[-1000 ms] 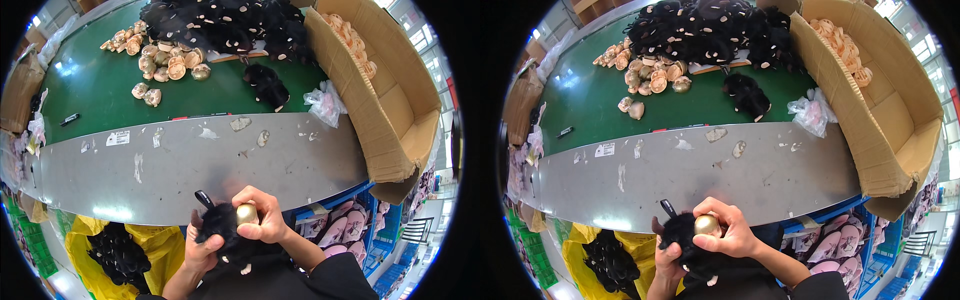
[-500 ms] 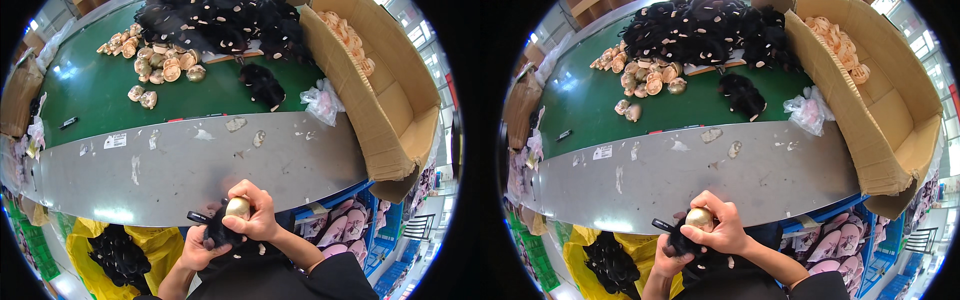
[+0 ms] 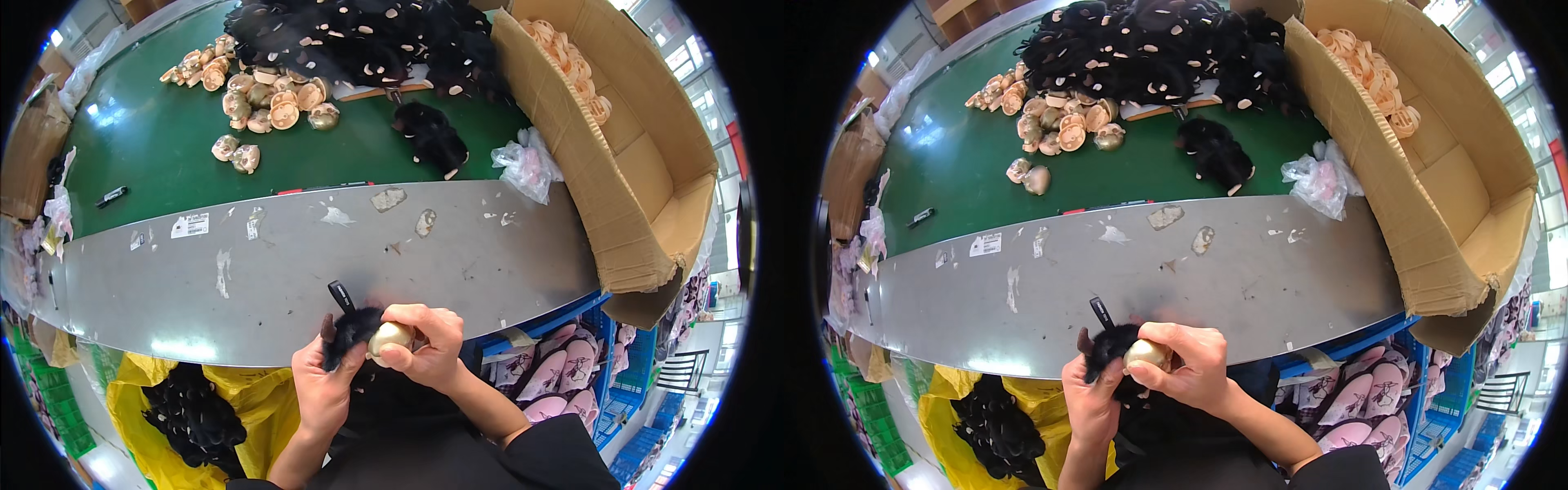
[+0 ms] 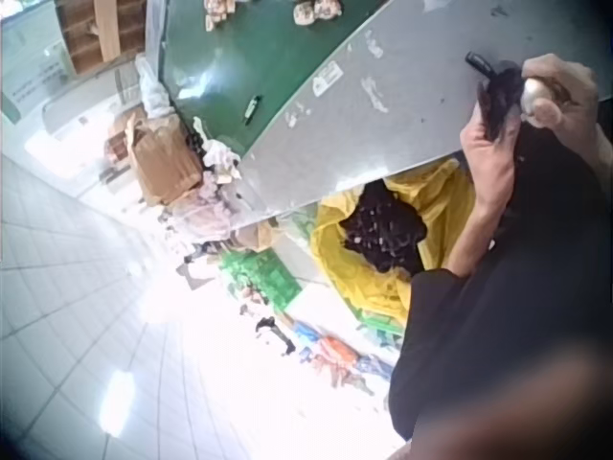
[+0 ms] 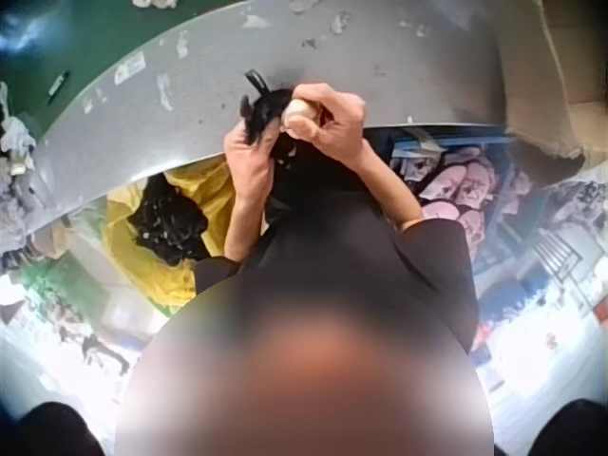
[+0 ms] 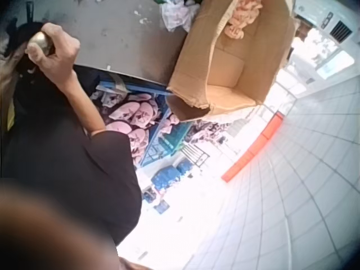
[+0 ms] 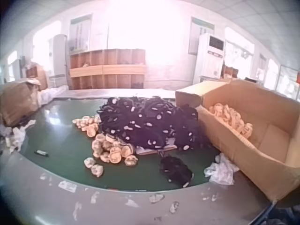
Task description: The person repeatedly picks up black slipper uppers and beige slipper soles from a green worktable, presses them together by hand, and places the assembled pairs into a yellow bag. The process is repeated continuously throughout the clip.
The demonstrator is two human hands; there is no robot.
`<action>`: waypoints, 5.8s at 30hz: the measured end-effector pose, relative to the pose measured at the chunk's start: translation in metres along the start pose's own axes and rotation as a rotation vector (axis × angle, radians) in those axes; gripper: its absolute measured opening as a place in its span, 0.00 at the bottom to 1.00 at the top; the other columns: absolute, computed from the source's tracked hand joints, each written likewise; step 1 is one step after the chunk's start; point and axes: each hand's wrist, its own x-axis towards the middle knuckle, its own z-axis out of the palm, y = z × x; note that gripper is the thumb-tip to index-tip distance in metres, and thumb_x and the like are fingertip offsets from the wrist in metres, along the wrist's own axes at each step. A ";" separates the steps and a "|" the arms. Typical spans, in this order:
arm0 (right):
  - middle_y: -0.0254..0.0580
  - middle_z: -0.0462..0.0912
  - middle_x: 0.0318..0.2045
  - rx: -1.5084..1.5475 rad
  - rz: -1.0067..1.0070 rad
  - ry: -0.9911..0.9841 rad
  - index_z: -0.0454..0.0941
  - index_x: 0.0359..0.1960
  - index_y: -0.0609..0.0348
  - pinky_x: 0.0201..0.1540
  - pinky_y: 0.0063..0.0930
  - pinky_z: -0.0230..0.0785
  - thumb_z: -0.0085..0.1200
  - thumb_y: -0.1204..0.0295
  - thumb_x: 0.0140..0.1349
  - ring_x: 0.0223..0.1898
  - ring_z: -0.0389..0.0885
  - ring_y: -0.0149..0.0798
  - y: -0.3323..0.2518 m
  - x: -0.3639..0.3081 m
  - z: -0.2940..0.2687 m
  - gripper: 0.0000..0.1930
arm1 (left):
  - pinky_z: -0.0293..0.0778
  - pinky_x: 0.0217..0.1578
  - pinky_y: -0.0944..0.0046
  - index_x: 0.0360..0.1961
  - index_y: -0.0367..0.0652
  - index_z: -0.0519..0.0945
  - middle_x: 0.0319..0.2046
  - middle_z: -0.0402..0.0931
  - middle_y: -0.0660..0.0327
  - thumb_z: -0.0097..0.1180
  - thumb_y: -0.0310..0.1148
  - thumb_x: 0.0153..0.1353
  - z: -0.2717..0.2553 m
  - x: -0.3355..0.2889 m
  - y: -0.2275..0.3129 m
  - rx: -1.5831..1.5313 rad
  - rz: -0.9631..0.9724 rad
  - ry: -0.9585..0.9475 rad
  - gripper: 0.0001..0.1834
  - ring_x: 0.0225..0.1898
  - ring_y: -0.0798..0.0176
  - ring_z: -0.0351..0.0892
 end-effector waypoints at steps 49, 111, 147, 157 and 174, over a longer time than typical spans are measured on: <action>0.40 0.78 0.31 0.287 -0.089 -0.356 0.78 0.27 0.63 0.32 0.31 0.65 0.78 0.62 0.50 0.28 0.71 0.41 -0.054 0.000 -0.033 0.21 | 0.73 0.48 0.58 0.39 0.38 0.74 0.43 0.59 0.56 0.69 0.19 0.53 -0.016 -0.018 0.016 0.243 0.374 -0.453 0.16 0.41 0.59 0.71; 0.44 0.79 0.33 -0.343 -0.306 0.100 0.80 0.38 0.64 0.37 0.37 0.78 0.63 0.76 0.49 0.33 0.80 0.47 -0.035 0.001 -0.062 0.13 | 0.72 0.55 0.60 0.56 0.36 0.73 0.50 0.73 0.54 0.55 0.28 0.54 0.029 0.016 -0.005 0.065 0.328 -0.347 0.26 0.50 0.57 0.75; 0.59 0.83 0.52 -1.088 0.673 -0.486 0.79 0.55 0.61 0.59 0.45 0.73 0.51 0.56 0.63 0.57 0.81 0.55 0.090 0.208 -0.354 0.25 | 0.75 0.36 0.70 0.55 0.34 0.80 0.44 0.82 0.61 0.58 0.29 0.61 0.025 0.027 -0.028 0.269 0.187 -0.041 0.20 0.38 0.67 0.80; 0.56 0.83 0.53 -0.997 0.779 -0.358 0.75 0.56 0.61 0.56 0.43 0.74 0.54 0.47 0.62 0.55 0.81 0.54 0.117 0.194 -0.364 0.31 | 0.74 0.42 0.69 0.53 0.33 0.80 0.44 0.80 0.61 0.56 0.26 0.58 0.038 0.020 -0.029 0.199 0.157 -0.099 0.21 0.42 0.66 0.78; 0.52 0.86 0.38 -0.975 0.468 -0.151 0.80 0.41 0.61 0.46 0.41 0.77 0.62 0.59 0.58 0.42 0.85 0.51 0.122 0.197 -0.372 0.18 | 0.76 0.46 0.69 0.54 0.33 0.80 0.44 0.81 0.61 0.55 0.26 0.56 0.022 0.003 0.001 0.118 0.093 -0.072 0.23 0.44 0.66 0.80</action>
